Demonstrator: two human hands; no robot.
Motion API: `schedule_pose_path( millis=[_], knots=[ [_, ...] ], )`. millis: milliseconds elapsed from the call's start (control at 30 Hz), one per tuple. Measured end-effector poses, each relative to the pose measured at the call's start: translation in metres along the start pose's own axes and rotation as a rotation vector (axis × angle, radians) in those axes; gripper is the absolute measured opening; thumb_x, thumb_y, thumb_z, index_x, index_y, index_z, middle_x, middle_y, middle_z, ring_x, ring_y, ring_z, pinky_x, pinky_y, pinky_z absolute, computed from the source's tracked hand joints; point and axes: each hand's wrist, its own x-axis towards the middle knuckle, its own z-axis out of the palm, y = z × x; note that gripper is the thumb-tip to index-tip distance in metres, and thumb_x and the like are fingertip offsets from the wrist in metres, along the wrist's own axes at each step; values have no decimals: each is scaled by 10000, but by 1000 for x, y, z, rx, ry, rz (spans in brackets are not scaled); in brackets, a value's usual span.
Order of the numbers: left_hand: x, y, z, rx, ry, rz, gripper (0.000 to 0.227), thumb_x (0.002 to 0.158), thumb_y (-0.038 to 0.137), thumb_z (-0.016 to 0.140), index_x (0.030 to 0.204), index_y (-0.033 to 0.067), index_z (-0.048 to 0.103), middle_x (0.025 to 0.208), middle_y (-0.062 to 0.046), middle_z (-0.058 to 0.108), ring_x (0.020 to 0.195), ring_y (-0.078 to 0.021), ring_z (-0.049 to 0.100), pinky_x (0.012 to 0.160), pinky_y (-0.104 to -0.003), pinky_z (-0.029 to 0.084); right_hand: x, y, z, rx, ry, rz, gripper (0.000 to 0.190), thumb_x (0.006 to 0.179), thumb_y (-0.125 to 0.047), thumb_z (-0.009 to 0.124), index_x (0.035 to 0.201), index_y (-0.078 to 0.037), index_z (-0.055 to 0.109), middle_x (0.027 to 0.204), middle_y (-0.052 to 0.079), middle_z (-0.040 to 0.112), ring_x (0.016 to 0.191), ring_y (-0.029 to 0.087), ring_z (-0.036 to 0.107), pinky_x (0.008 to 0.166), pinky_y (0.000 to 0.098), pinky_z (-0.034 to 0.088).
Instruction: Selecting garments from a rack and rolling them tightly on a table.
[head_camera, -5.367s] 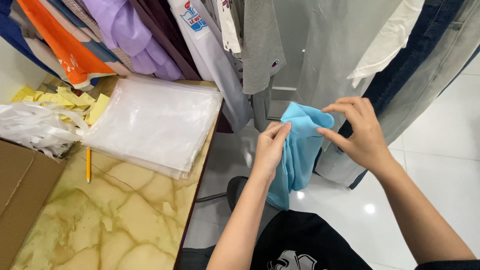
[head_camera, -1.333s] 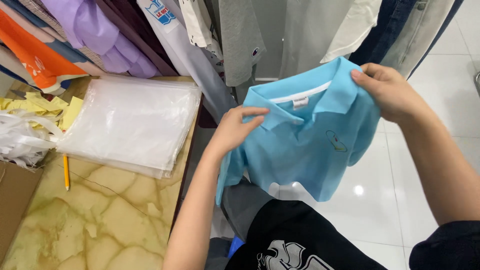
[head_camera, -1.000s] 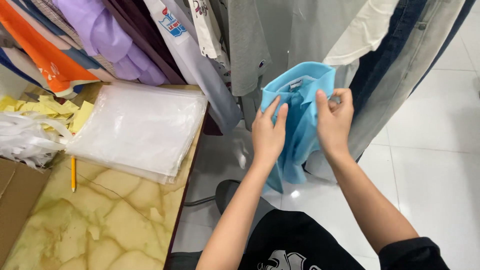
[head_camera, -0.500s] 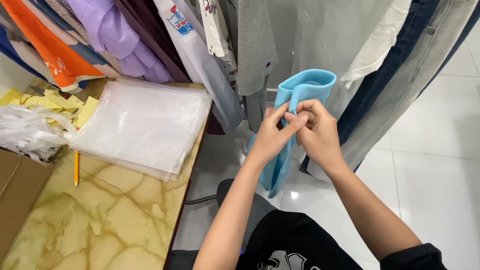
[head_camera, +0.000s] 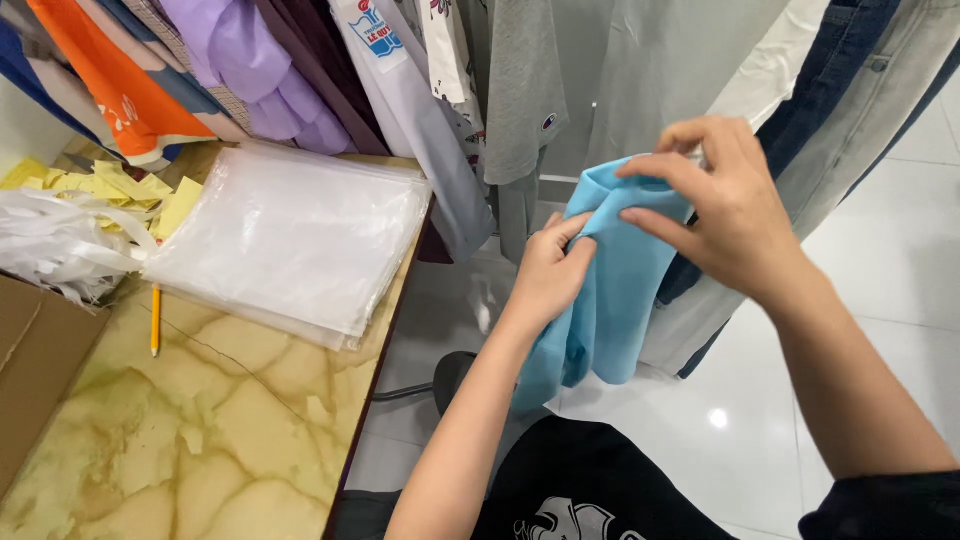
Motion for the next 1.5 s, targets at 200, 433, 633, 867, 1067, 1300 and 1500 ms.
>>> schedule_pose_path(
  millis=[200,433,633,867,1067,1300,1500],
  knots=[
    [-3,18,0,-42,-7,63,488,960,180,431,1352,218,720,1443,-67,715,1638,-360,314,1357,-462,167,15,24,-6,355,-358,1,328,901,-235,818,1176,-128,674,1433,131,577,1237,279,606,1029,418,478],
    [-13,30,3,-83,169,122,199,873,113,621,1027,230,667,860,97,576,723,-85,454,723,-251,425,14,23,-6,429,-313,129,255,912,-179,799,1141,-111,708,1409,136,696,1275,264,673,1063,377,489],
    [-4,17,7,-103,303,115,201,901,168,726,1068,237,814,1178,21,769,1077,-92,688,937,-262,572,20,28,-12,381,-312,106,271,910,-181,813,1135,-75,705,1251,99,745,1198,251,696,1015,361,517],
    [-4,14,6,98,221,275,287,961,168,650,1211,235,774,1295,40,748,1129,-160,673,1014,-342,532,22,20,-12,338,-305,97,225,931,-177,798,1142,-129,734,1303,63,724,1211,231,685,1039,355,514],
    [0,15,5,81,236,288,340,938,141,638,1230,249,774,1304,54,752,1106,-126,675,982,-298,554,19,18,-12,249,-284,191,234,972,-202,800,1144,-89,690,1138,41,753,982,193,703,854,327,519],
    [-1,10,2,10,246,301,193,1002,166,690,1159,212,792,1305,46,756,1180,-121,699,1000,-279,582,21,15,-10,305,-285,385,211,925,-200,876,1080,-152,740,896,-42,714,674,91,514,629,249,388],
    [10,6,1,67,250,441,248,1034,105,661,1226,222,763,1363,52,727,1269,-152,703,1102,-334,581,23,16,-11,325,-198,265,253,900,-199,917,1098,-116,785,976,8,758,810,98,628,728,229,441]
  ],
)
